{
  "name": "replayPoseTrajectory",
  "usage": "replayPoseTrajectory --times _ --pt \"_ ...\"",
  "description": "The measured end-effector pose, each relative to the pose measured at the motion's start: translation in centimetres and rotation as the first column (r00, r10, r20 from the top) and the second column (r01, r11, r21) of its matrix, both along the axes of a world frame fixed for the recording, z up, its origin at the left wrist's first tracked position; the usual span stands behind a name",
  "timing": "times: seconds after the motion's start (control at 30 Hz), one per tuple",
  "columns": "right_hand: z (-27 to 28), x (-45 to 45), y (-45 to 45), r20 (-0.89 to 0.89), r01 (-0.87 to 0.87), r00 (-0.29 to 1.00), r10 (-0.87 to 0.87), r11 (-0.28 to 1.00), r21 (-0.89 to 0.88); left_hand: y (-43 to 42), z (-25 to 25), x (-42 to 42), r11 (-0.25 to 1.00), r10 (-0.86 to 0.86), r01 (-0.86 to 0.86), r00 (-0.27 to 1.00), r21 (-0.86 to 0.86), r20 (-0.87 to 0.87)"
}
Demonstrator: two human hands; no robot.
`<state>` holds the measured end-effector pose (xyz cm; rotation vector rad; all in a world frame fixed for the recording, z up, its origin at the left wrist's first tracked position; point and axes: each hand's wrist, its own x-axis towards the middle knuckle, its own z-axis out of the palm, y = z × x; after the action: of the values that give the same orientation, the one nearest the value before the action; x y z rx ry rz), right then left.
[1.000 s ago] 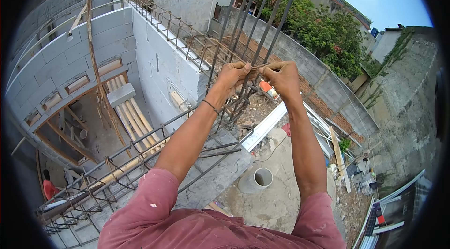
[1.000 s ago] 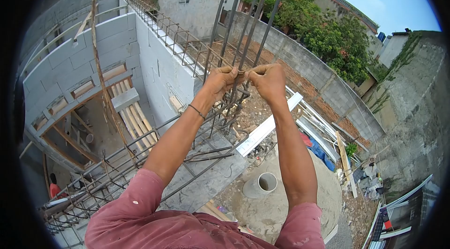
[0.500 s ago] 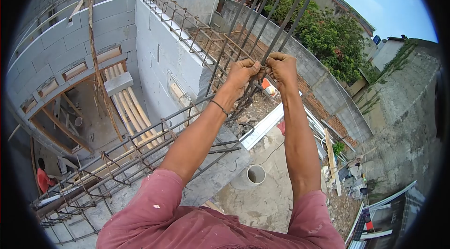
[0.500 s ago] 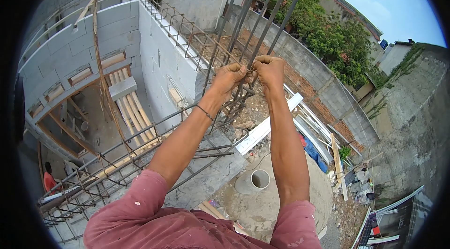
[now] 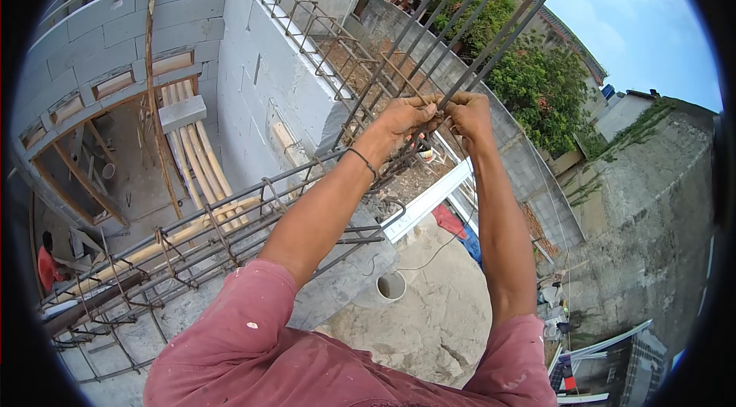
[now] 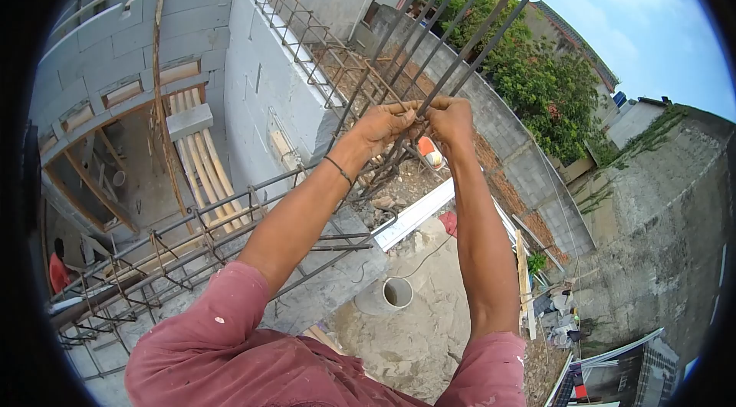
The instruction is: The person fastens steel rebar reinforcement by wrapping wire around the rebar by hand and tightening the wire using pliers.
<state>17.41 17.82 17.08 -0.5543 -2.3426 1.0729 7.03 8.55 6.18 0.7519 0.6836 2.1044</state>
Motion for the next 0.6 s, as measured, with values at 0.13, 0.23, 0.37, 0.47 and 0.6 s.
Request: replayPoseTrajectory --times 0.13,0.23,0.37,0.47,0.6 --pt "-1.4 1.7 -0.2 -0.333 0.322 0.939 -0.091 0.578 0.750 -0.8 0.4 0.5 0.999 -0.034 0.032 0.998 0.026 0.061" --pt "2.3 3.7 -7.1 -0.316 0.234 0.940 0.128 0.432 0.871 -1.2 1.0 0.5 1.000 -0.020 0.018 0.997 0.026 0.077" --pt "6.0 -2.1 -6.5 0.275 -0.272 0.961 -0.025 0.093 0.958 -0.3 -0.3 0.1 0.992 -0.075 0.067 0.995 0.109 0.072" --pt "6.6 -4.8 -8.9 0.429 -0.411 0.826 -0.365 0.132 0.902 0.0 -0.7 -0.1 0.993 -0.064 0.057 0.996 0.101 0.063" --pt "6.2 -6.2 -9.1 0.499 -0.422 0.716 -0.489 0.266 0.867 -0.4 -0.3 0.1 0.994 -0.056 0.051 0.997 0.095 0.051"
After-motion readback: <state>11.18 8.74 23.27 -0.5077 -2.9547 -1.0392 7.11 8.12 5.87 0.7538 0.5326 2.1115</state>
